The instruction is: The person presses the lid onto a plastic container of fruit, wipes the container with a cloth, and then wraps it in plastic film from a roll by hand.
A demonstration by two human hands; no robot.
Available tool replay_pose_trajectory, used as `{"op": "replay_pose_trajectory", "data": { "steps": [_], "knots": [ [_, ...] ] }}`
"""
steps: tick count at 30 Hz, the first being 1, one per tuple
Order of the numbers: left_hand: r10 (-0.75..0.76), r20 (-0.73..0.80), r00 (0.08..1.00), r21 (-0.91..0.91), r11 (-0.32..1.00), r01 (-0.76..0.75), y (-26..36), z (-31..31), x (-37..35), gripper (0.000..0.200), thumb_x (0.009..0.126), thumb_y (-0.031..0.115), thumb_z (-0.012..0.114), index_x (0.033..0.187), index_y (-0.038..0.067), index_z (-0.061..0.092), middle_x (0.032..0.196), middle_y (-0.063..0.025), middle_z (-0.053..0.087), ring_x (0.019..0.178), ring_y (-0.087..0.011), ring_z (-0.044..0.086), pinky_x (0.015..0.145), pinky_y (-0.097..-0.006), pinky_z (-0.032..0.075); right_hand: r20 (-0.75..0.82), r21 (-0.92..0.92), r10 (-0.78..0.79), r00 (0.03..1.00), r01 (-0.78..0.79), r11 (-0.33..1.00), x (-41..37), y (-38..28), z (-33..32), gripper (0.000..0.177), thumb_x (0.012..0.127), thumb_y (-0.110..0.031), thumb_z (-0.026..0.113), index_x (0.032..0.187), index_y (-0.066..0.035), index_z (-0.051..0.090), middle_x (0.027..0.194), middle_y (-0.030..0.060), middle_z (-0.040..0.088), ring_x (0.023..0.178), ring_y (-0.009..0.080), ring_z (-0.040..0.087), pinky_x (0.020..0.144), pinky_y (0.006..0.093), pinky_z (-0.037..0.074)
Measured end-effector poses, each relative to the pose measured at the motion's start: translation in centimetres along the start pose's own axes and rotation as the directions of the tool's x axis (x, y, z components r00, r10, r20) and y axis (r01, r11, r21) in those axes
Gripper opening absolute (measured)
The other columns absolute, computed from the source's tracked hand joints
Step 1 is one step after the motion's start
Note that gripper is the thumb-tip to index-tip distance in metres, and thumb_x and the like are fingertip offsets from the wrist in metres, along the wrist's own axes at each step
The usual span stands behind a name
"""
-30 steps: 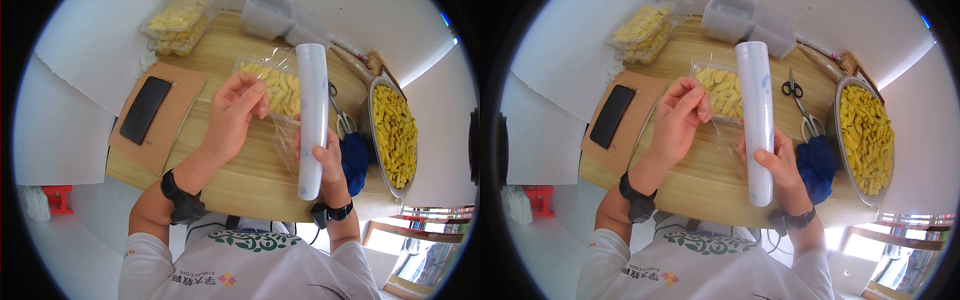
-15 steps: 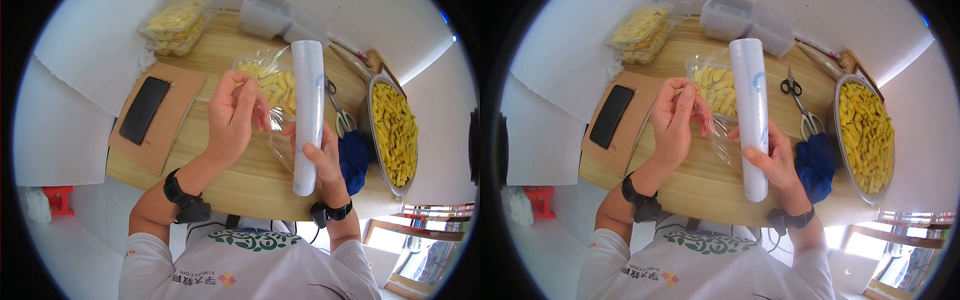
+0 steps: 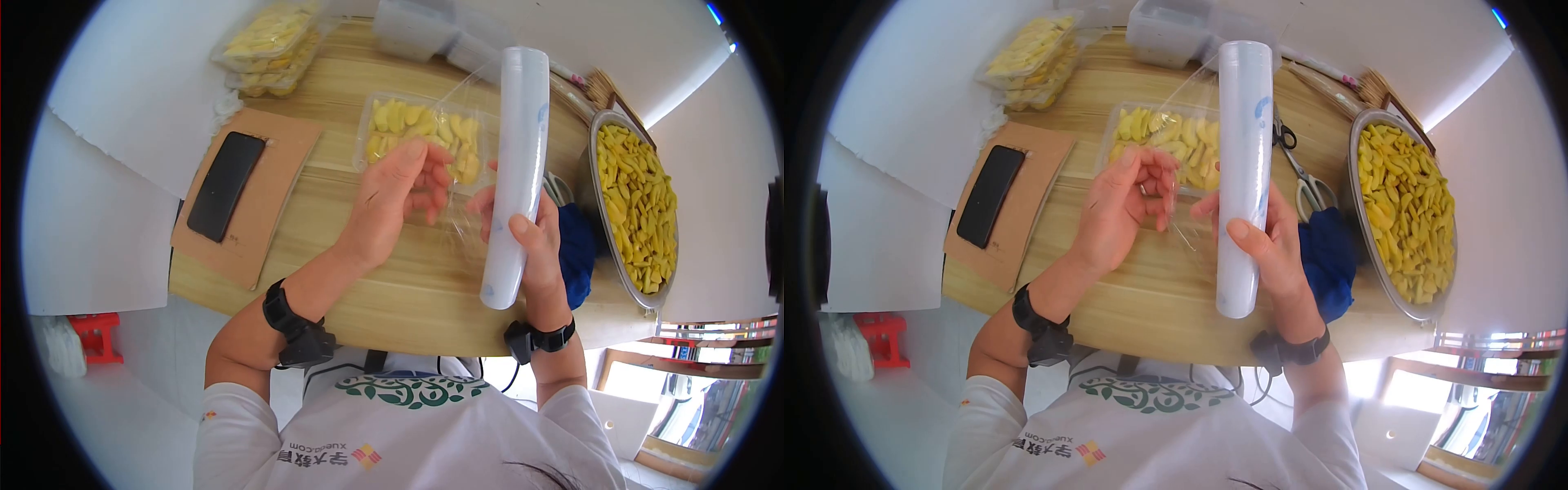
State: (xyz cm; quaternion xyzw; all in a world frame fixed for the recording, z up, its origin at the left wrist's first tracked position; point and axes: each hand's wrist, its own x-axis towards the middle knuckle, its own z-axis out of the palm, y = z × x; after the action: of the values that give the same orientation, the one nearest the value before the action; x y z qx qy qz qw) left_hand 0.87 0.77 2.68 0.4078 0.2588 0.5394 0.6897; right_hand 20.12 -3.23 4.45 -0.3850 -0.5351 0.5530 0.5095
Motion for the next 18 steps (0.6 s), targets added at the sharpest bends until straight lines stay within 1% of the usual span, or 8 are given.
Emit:
{"op": "replay_pose_trajectory", "data": {
  "steps": [2, 3, 5, 8, 11, 13, 15, 18],
  "knots": [
    [-0.041, 0.141, 0.989, 0.002, 0.999, 0.041, -0.3, -0.1, -0.3, 0.036, 0.1, 0.036, 0.046, 0.103, 0.002, 0.056, 0.076, -0.0027, 0.055, 0.062, -0.0117, 0.052, 0.055, -0.0232, 0.042, -0.016, -0.006, -0.016, 1.0, 0.016, 1.0, 0.0, 0.1, -0.2, 0.066, 0.079, -0.034, 0.068, 0.129, 0.001, 0.044, 0.1, 0.0167, 0.065, 0.075, 0.0124, 0.057, 0.066, 0.0253, 0.047],
    [-0.043, 0.142, 0.989, 0.003, 0.999, 0.043, -0.5, -0.1, -0.4, 0.036, 0.1, 0.036, 0.046, 0.103, 0.002, 0.056, 0.076, -0.0027, 0.055, 0.062, -0.0117, 0.052, 0.055, -0.0232, 0.042, -0.017, -0.009, -0.03, 0.999, 0.03, 0.999, 0.1, 0.2, -0.3, 0.065, 0.079, -0.033, 0.068, 0.129, 0.001, 0.044, 0.1, 0.0167, 0.065, 0.075, 0.0125, 0.057, 0.066, 0.0254, 0.047],
    [-0.051, 0.154, 0.987, 0.145, 0.989, 0.028, -0.7, -0.1, -0.5, 0.028, 0.098, 0.03, 0.053, 0.097, 0.002, 0.058, 0.075, -0.0022, 0.055, 0.061, -0.01, 0.051, 0.054, -0.0225, 0.041, -0.019, -0.012, -0.045, 0.999, 0.045, 0.999, 0.1, 0.3, -0.3, 0.065, 0.079, -0.033, 0.068, 0.129, 0.001, 0.044, 0.1, 0.0167, 0.065, 0.075, 0.0126, 0.057, 0.066, 0.0255, 0.047],
    [-0.018, 0.107, 0.994, 0.139, 0.99, 0.003, -0.6, -0.2, -0.6, 0.022, 0.096, 0.025, 0.058, 0.09, 0.003, 0.058, 0.074, -0.0017, 0.056, 0.061, -0.0089, 0.05, 0.054, -0.0222, 0.04, -0.032, -0.036, -0.06, 0.998, 0.059, 0.998, 0.1, 0.3, -0.4, 0.065, 0.08, -0.033, 0.067, 0.129, 0.001, 0.044, 0.099, 0.0169, 0.065, 0.074, 0.0126, 0.056, 0.065, 0.0253, 0.047],
    [0.042, 0.037, 0.998, 0.205, 0.977, -0.049, -0.5, -0.6, -0.6, 0.022, 0.097, 0.024, 0.057, 0.087, 0.004, 0.056, 0.073, -0.0016, 0.055, 0.061, -0.0087, 0.05, 0.054, -0.0223, 0.04, -0.065, -0.018, -0.06, 0.996, 0.059, 0.998, 0.2, 0.0, -0.3, 0.067, 0.08, -0.034, 0.068, 0.131, 0.002, 0.043, 0.098, 0.0169, 0.065, 0.073, 0.0125, 0.056, 0.063, 0.025, 0.047],
    [0.058, 0.031, 0.998, 0.185, 0.981, -0.063, -0.5, -1.1, -0.1, 0.022, 0.097, 0.024, 0.056, 0.086, 0.004, 0.056, 0.074, -0.002, 0.056, 0.061, -0.0089, 0.051, 0.054, -0.0224, 0.04, -0.152, 0.013, -0.072, 0.986, 0.075, 0.997, 0.3, -0.5, -0.3, 0.071, 0.079, -0.035, 0.069, 0.133, 0.003, 0.042, 0.097, 0.0165, 0.065, 0.073, 0.0124, 0.056, 0.061, 0.0247, 0.047],
    [0.074, 0.028, 0.997, 0.162, 0.984, -0.078, -0.6, -1.2, 0.1, 0.023, 0.098, 0.024, 0.055, 0.086, 0.004, 0.055, 0.074, -0.0023, 0.056, 0.062, -0.0091, 0.051, 0.054, -0.0225, 0.04, -0.157, 0.001, -0.08, 0.984, 0.081, 0.997, 0.4, -0.6, -0.5, 0.073, 0.079, -0.036, 0.069, 0.133, 0.003, 0.042, 0.097, 0.0163, 0.065, 0.072, 0.0124, 0.056, 0.06, 0.0246, 0.047],
    [0.047, 0.053, 0.997, 0.137, 0.989, -0.053, -0.7, -0.8, 0.0, 0.022, 0.098, 0.024, 0.054, 0.09, 0.004, 0.056, 0.076, -0.0025, 0.057, 0.068, -0.01, 0.054, 0.059, -0.0238, 0.043, -0.14, -0.004, -0.067, 0.988, 0.067, 0.998, 0.3, -0.7, -0.5, 0.075, 0.077, -0.037, 0.07, 0.134, 0.004, 0.042, 0.097, 0.016, 0.065, 0.073, 0.0125, 0.056, 0.06, 0.0245, 0.046]
  ]
}}
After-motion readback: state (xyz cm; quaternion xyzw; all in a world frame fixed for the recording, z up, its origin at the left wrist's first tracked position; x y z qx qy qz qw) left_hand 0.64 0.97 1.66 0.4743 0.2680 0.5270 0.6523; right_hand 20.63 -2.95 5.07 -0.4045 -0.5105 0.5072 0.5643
